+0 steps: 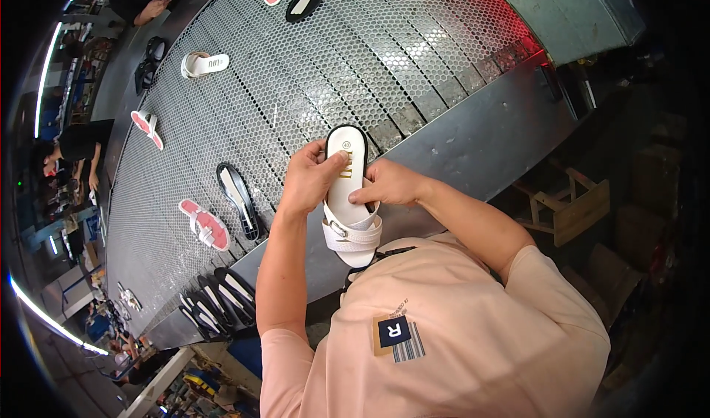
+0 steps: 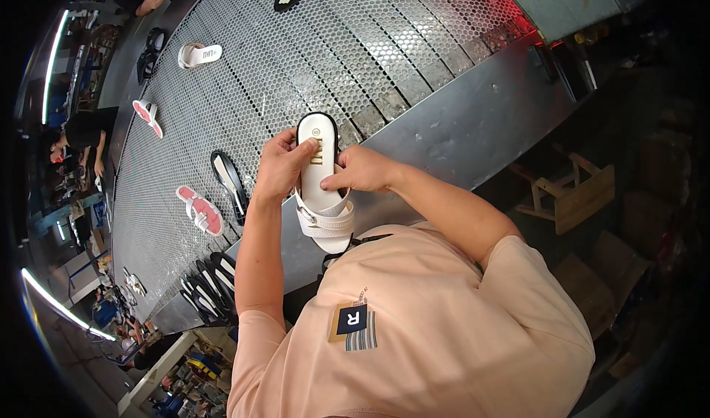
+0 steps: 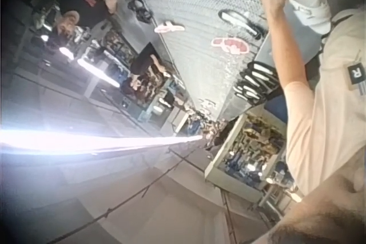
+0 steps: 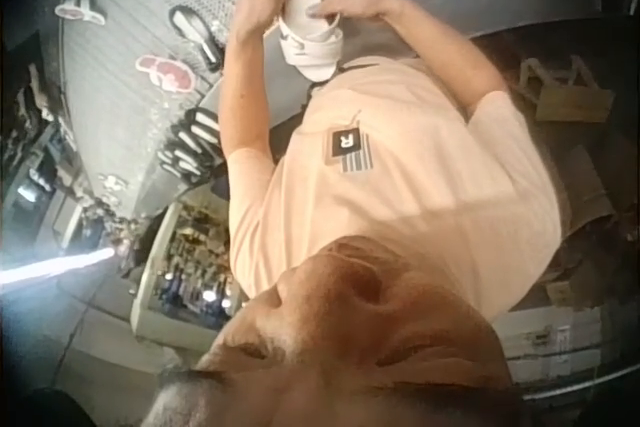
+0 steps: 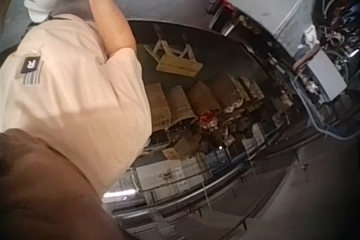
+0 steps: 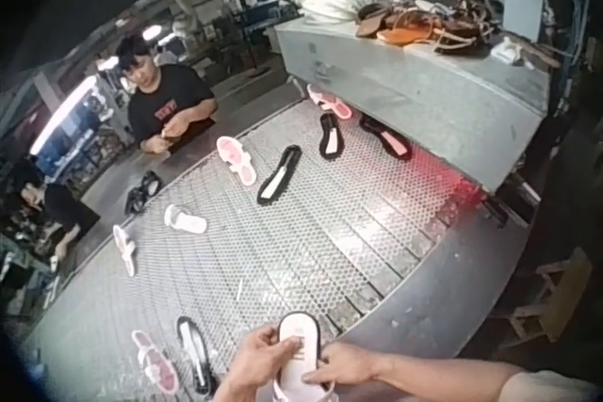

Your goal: Inspecting and aligning uppers and insoles of sandals on a production conveyor belt.

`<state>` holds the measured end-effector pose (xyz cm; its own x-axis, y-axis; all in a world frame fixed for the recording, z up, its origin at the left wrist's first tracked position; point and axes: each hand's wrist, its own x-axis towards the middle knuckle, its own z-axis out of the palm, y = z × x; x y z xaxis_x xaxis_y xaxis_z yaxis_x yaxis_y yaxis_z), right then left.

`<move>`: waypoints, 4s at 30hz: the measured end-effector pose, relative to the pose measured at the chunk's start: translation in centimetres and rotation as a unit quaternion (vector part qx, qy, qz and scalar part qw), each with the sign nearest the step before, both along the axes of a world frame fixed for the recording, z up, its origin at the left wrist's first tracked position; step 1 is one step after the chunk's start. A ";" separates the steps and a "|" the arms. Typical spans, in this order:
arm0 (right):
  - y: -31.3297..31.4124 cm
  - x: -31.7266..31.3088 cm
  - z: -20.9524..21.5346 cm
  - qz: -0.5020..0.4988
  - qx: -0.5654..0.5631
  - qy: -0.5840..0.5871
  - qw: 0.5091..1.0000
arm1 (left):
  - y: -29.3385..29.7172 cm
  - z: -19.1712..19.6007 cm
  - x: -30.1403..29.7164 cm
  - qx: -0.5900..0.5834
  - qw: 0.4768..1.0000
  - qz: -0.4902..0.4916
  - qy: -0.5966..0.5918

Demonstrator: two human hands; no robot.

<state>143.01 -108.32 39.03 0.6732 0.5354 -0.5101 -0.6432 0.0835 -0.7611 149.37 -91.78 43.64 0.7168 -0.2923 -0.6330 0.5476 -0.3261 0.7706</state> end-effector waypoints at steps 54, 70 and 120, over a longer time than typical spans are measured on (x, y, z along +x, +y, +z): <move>4.7 12.7 -2.2 -0.163 0.072 -0.019 0.984 | 15.7 -10.3 -12.2 0.046 0.808 0.586 -0.046; -0.9 1.1 -9.5 0.001 -0.251 -0.095 0.963 | 33.8 -14.6 -6.4 0.234 0.717 0.631 -0.182; -18.1 -11.4 -7.8 -0.119 -0.260 0.131 0.949 | 15.3 -2.5 3.3 -0.125 0.906 0.383 -0.130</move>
